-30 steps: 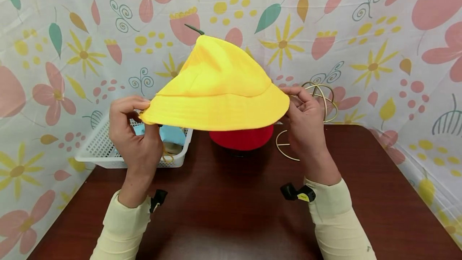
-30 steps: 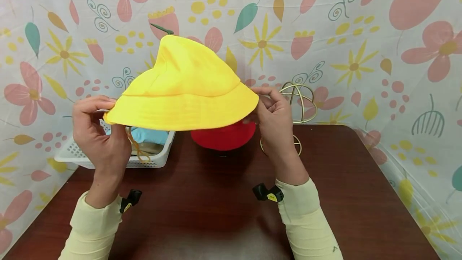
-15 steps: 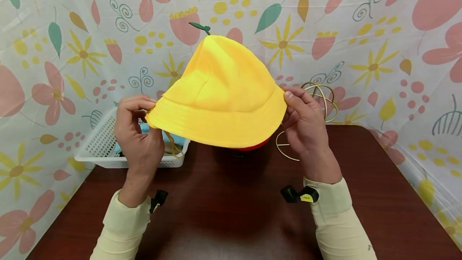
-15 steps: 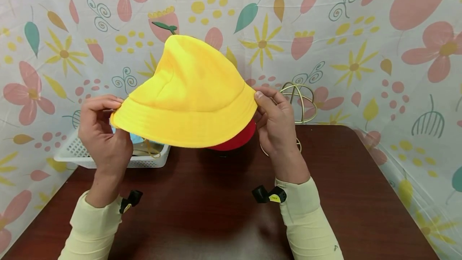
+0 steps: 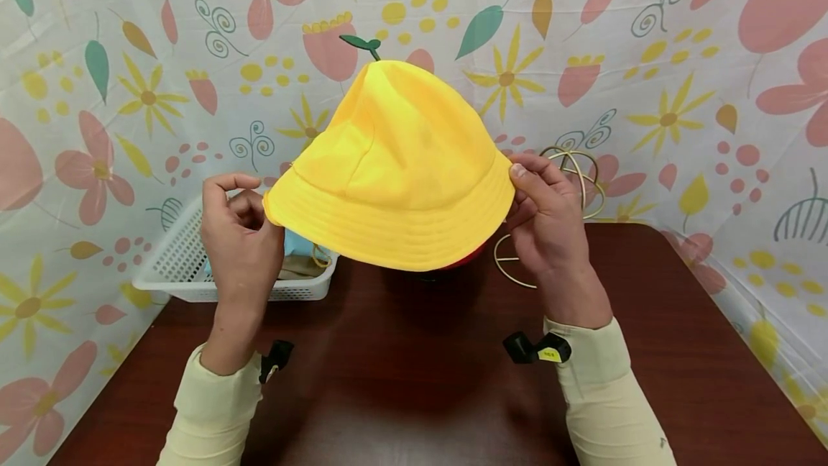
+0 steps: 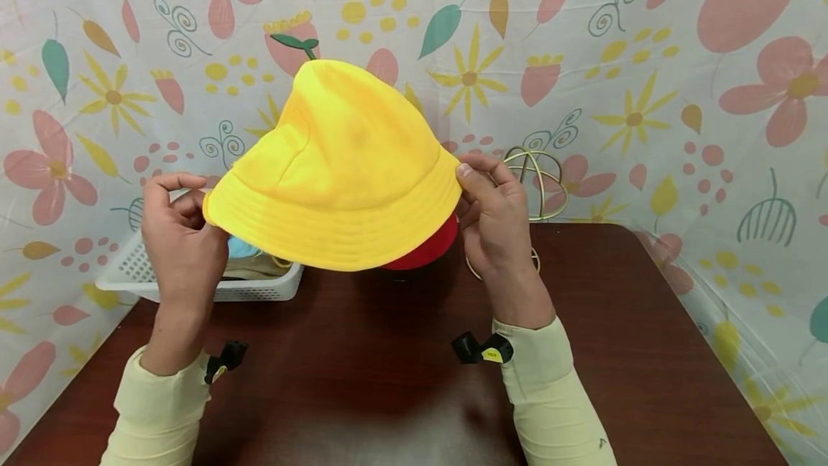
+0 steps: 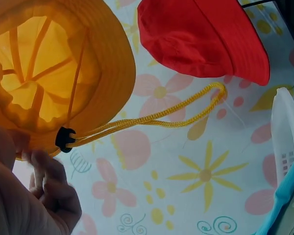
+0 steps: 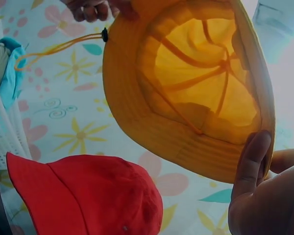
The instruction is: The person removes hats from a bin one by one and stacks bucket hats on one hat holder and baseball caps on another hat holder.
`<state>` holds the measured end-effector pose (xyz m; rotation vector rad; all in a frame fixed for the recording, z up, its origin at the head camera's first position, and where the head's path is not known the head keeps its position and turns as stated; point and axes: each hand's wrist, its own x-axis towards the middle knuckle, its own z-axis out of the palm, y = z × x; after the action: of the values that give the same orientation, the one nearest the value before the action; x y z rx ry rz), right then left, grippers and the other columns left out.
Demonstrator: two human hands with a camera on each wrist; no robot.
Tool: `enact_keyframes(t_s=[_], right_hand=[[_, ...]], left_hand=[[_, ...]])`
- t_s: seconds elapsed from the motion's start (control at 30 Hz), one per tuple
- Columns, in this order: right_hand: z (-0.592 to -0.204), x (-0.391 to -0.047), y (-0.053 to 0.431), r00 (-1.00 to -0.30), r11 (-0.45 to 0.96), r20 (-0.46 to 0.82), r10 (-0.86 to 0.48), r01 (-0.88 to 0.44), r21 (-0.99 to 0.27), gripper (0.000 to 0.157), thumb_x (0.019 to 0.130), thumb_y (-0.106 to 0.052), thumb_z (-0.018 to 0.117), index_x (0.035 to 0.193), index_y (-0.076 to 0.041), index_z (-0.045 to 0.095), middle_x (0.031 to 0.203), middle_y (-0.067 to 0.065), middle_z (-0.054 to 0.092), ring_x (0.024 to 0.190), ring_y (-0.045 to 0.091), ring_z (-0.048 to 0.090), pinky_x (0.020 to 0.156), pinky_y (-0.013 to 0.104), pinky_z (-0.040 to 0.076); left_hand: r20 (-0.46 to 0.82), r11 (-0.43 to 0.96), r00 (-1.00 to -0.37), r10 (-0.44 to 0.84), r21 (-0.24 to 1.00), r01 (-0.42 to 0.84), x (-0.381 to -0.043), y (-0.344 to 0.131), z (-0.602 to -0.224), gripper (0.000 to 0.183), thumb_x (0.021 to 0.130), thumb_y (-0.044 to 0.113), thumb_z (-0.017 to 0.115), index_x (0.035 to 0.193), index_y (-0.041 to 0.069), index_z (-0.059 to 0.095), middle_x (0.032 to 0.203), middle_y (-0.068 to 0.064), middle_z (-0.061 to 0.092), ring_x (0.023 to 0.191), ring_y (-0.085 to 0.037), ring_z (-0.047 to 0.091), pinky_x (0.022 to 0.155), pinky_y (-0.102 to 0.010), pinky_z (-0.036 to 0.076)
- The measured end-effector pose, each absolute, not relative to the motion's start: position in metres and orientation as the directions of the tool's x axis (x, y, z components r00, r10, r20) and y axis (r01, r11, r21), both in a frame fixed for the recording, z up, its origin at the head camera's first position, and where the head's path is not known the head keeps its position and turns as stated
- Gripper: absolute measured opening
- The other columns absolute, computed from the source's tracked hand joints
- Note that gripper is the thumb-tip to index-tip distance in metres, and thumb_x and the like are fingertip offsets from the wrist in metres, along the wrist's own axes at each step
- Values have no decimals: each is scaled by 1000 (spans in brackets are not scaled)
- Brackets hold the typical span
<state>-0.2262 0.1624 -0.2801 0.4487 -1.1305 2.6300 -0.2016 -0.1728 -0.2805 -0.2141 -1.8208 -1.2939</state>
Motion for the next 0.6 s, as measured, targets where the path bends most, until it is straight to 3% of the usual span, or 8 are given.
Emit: enact_keyframes(t_s=[0.13,0.23,0.5,0.6], right_hand=[[-281,-227,159,-918,-660,376,125,-360,-659,11,105,1,61,111,-1,70,106,10,72,83,18,75,72,24,62],[-282,-228,158,-914,-644,379,141,-376,-666,11,104,1,63,114,0,69,111,11,71,87,19,76,75,25,62],[-285,-235,157,-904,-645,399,155,-398,-652,14,102,2,65,116,1,66,112,11,73,90,20,76,76,26,62],[-287,-239,157,-899,-639,402,171,-412,-649,16,102,3,65,118,4,65,110,12,75,90,20,77,76,26,63]], left_hand=[[717,365,-638,-282,695,619,-203,-174,-281,28,99,13,74,118,0,60,71,8,67,50,-12,51,52,-24,40],[703,280,-658,-270,711,645,-205,-174,-281,25,100,16,75,116,0,64,79,5,74,51,-14,53,52,-25,40],[561,-183,-796,-228,778,601,-213,-172,-278,26,101,10,72,123,-3,67,114,-15,77,83,-21,67,70,-26,56],[512,-323,-838,-191,773,546,-217,-170,-279,23,106,8,64,126,-4,65,112,-14,75,85,-20,68,73,-26,57]])
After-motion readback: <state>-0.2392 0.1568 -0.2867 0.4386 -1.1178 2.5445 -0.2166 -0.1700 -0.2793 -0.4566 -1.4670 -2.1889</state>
